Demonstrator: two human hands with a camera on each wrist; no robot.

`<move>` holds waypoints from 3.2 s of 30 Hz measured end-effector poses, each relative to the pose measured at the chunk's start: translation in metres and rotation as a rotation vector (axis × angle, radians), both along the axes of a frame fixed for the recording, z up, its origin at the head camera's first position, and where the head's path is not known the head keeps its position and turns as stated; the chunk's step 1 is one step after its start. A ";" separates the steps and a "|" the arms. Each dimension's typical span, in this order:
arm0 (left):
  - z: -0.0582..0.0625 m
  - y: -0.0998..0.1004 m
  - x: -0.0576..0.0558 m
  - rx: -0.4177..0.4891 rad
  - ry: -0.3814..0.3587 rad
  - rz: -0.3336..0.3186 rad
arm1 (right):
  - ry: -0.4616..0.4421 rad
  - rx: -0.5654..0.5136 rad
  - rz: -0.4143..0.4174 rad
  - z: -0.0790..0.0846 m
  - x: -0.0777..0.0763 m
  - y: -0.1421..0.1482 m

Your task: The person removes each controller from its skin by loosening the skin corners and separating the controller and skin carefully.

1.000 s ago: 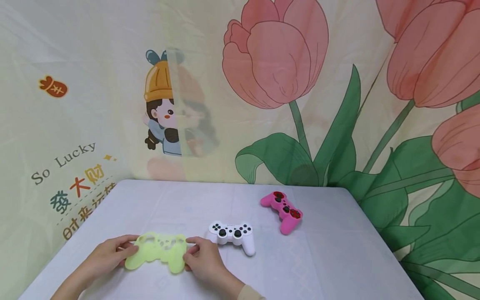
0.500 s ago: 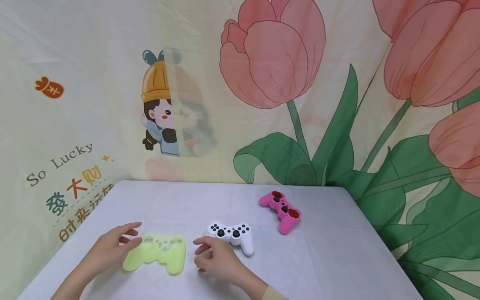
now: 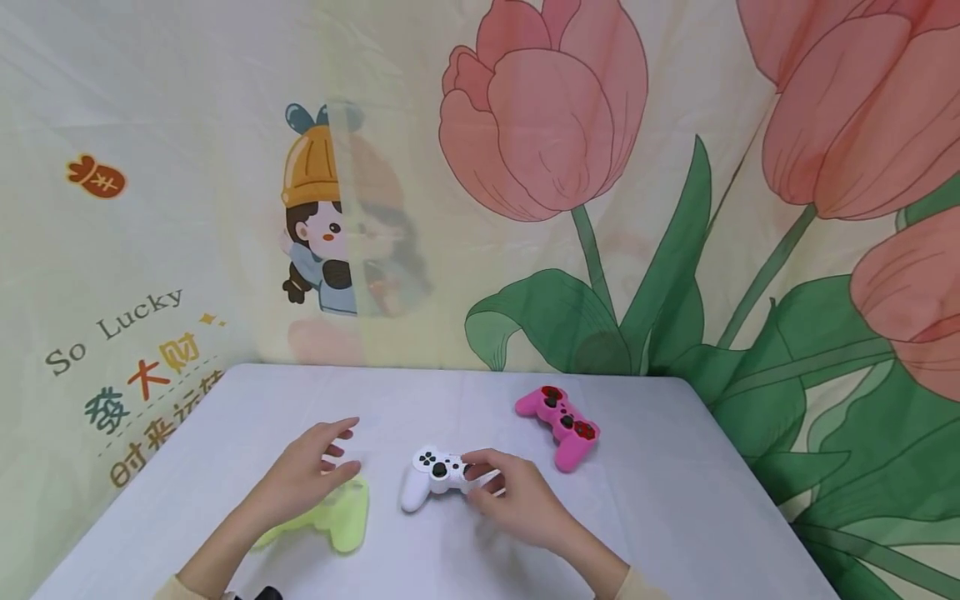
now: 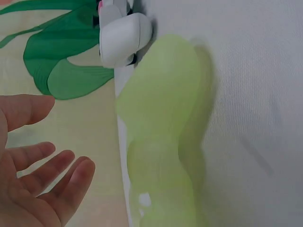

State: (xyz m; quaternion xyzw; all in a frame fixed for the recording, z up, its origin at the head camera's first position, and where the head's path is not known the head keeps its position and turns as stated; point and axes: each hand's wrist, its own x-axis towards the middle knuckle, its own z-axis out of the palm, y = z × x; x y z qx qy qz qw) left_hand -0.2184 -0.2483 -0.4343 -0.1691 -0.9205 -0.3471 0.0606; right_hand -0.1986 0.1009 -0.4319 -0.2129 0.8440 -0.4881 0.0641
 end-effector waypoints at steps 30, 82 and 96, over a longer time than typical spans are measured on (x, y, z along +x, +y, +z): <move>-0.036 0.099 -0.022 -0.043 -0.149 -0.053 | -0.004 0.231 -0.123 -0.047 -0.034 0.016; -0.001 -0.018 -0.085 -0.162 -0.105 -0.169 | 0.178 0.304 -0.116 -0.027 -0.089 -0.094; -0.012 -0.056 -0.095 -0.177 -0.179 -0.095 | 0.161 0.302 -0.106 -0.038 -0.103 -0.132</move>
